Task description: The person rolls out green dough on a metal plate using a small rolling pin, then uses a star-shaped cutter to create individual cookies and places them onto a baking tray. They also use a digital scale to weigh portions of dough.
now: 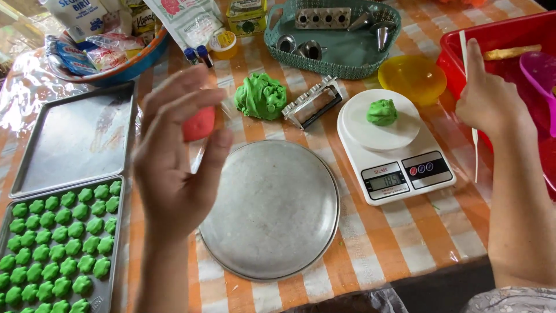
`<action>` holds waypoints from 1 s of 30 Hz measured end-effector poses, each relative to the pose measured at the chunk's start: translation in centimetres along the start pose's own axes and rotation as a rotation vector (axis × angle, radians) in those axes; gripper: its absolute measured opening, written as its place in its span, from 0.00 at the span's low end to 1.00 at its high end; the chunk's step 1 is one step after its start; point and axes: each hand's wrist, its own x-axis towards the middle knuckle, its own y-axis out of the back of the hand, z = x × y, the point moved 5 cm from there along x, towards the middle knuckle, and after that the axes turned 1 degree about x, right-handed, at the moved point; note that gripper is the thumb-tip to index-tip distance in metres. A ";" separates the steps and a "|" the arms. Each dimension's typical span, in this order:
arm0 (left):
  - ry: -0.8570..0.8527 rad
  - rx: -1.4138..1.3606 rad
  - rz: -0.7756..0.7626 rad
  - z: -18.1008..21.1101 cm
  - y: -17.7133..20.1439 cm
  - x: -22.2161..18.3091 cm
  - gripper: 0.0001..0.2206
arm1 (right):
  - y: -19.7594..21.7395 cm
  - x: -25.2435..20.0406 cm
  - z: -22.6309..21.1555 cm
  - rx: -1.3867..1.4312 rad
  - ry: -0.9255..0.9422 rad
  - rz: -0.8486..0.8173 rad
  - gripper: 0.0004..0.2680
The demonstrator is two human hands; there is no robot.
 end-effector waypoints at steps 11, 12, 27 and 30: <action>-0.048 0.014 0.160 0.7 4.2 -1.1 0.11 | -0.6 -0.5 -0.2 -0.169 -0.039 -0.142 0.38; -0.056 0.027 0.179 0.4 4.4 -1.2 0.11 | -0.5 -0.7 -0.3 -0.187 -0.043 -0.164 0.38; -0.060 0.079 0.140 -1.4 4.2 -0.8 0.09 | -1.2 0.4 2.0 -0.226 -0.031 -0.210 0.28; -0.089 0.153 0.066 -4.0 2.3 0.3 0.11 | -0.8 0.7 3.7 -0.015 0.044 -0.124 0.18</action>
